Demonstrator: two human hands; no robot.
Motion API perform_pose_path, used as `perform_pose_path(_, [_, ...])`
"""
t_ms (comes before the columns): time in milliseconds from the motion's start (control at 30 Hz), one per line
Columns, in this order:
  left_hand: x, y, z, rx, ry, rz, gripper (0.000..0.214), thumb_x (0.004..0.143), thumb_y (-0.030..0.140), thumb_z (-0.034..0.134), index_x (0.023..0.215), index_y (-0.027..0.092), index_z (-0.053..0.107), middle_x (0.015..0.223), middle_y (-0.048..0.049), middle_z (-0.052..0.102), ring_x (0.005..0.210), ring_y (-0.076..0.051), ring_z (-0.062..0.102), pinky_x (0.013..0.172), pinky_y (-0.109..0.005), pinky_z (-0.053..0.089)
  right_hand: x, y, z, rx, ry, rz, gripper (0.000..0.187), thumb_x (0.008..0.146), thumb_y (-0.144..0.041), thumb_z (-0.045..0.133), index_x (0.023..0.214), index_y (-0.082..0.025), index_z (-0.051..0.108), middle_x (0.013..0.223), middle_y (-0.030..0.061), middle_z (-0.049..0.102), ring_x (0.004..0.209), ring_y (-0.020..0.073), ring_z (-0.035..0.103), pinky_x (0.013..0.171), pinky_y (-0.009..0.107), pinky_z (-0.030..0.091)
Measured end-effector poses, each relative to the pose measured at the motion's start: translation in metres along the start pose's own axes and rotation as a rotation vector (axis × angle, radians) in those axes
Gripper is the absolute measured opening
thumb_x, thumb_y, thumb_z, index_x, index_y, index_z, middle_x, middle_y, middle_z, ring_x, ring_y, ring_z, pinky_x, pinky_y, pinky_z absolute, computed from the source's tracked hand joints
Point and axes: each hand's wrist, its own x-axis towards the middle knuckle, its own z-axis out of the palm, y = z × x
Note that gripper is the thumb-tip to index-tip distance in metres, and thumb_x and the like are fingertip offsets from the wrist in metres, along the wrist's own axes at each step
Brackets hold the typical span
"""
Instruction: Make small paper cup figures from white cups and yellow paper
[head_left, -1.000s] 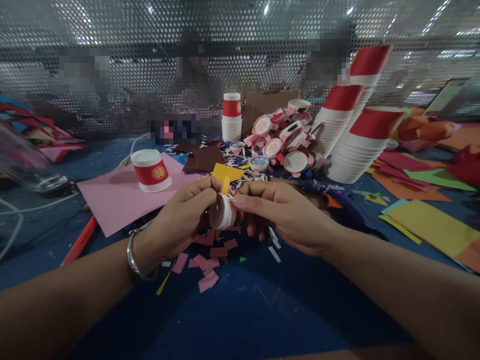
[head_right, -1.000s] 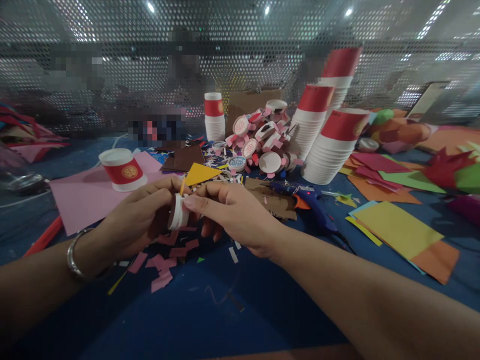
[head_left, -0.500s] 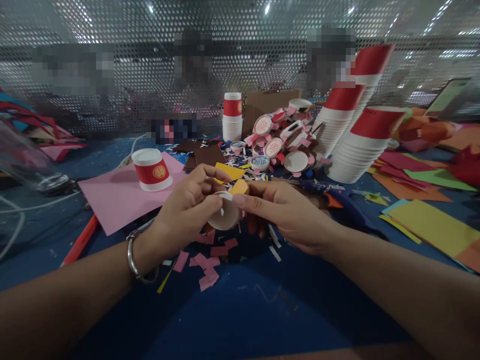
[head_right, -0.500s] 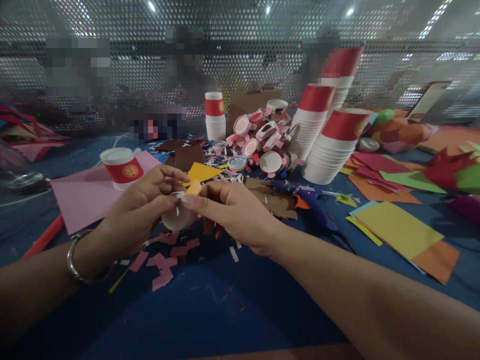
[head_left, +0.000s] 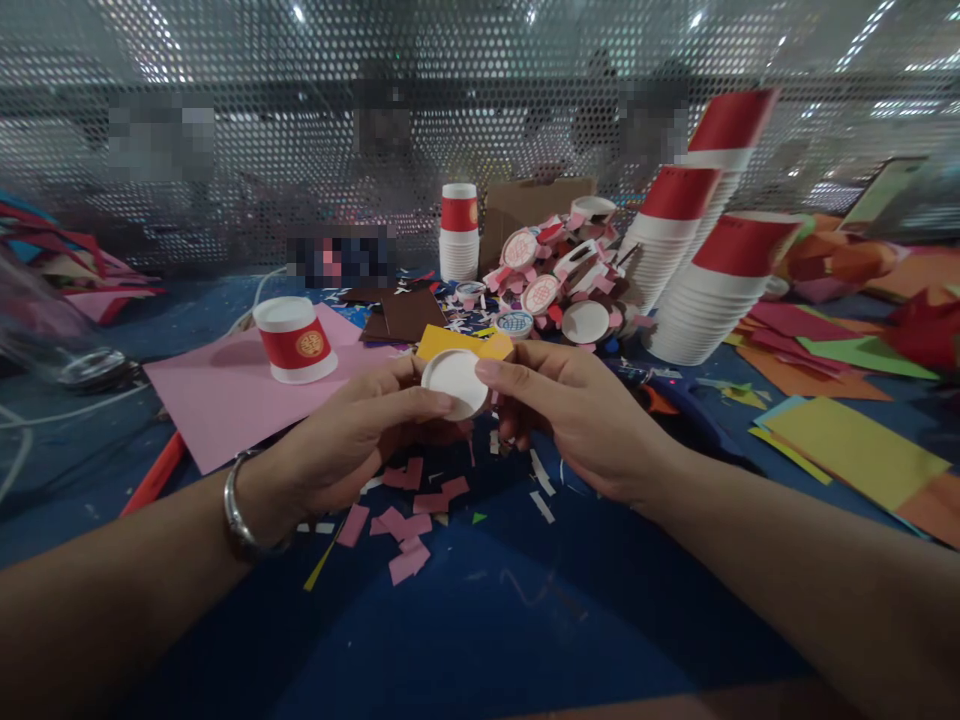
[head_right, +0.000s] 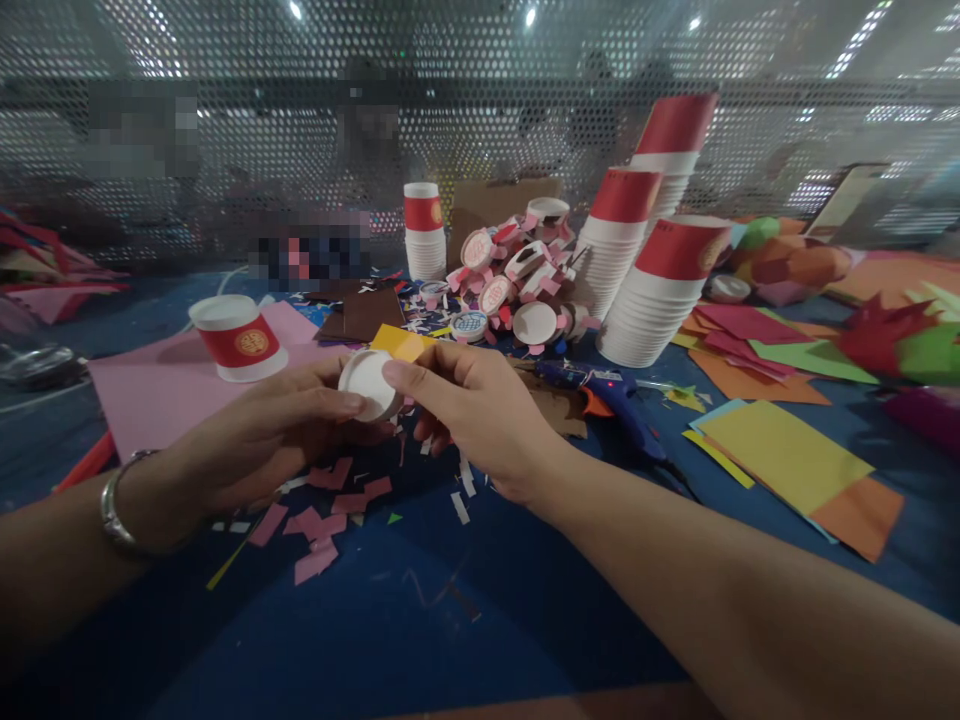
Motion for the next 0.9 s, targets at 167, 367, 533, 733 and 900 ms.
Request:
perform_pose_path(167, [-0.001,0.004,-0.002,-0.051,-0.006,0.008,0.024,0.082,0.017,0.08,0.106,0.017,0.077,0.108,-0.0067,0.075,0.093,-0.016,0.069,0.086,-0.026,0.059,0.0,-0.002,-0.002,0.029,0.04,-0.002,0.033,0.082,-0.05,0.079,0.084,-0.019,0.065,0.07,-0.003,0.059,0.054,0.0099,0.054,0.047,0.024,0.046])
perform_pose_path(367, [-0.002,0.003,-0.003,-0.052,-0.002,0.084,0.027,0.082,0.016,0.081,0.108,0.019,0.078,0.116,-0.0089,0.075,0.093,-0.017,0.07,0.084,-0.024,0.059,-0.001,-0.006,-0.001,0.035,0.04,0.006,0.031,0.086,-0.048,0.075,0.079,-0.02,0.063,0.063,-0.003,0.057,0.055,0.0113,0.055,0.046,0.023,0.042])
perform_pose_path(533, [0.005,0.0,-0.004,-0.099,0.062,0.143,0.017,0.083,0.02,0.081,0.1,0.016,0.079,0.1,-0.0052,0.075,0.083,-0.013,0.067,0.079,-0.02,0.058,0.0,-0.009,-0.002,0.037,0.046,0.004,0.033,0.082,-0.049,0.08,0.081,-0.02,0.064,0.066,-0.0025,0.059,0.056,0.0115,0.057,0.045,0.022,0.043])
perform_pose_path(733, [0.012,-0.004,-0.003,-0.168,0.189,0.209,0.01,0.088,0.014,0.072,0.097,0.017,0.077,0.091,-0.0033,0.072,0.074,-0.011,0.061,0.074,-0.023,0.055,0.005,-0.011,-0.009,-0.153,0.122,-0.072,0.031,0.086,-0.049,0.076,0.093,-0.019,0.069,0.084,0.0014,0.066,0.061,0.0104,0.06,0.047,0.022,0.046])
perform_pose_path(900, [0.013,-0.005,-0.004,-0.182,0.25,0.263,0.008,0.087,0.014,0.072,0.094,0.017,0.075,0.096,-0.0034,0.07,0.081,-0.013,0.06,0.072,-0.022,0.051,0.007,-0.031,-0.018,-0.358,0.117,-0.093,0.025,0.09,-0.044,0.073,0.087,-0.021,0.065,0.073,0.0006,0.064,0.059,0.0121,0.061,0.051,0.025,0.049])
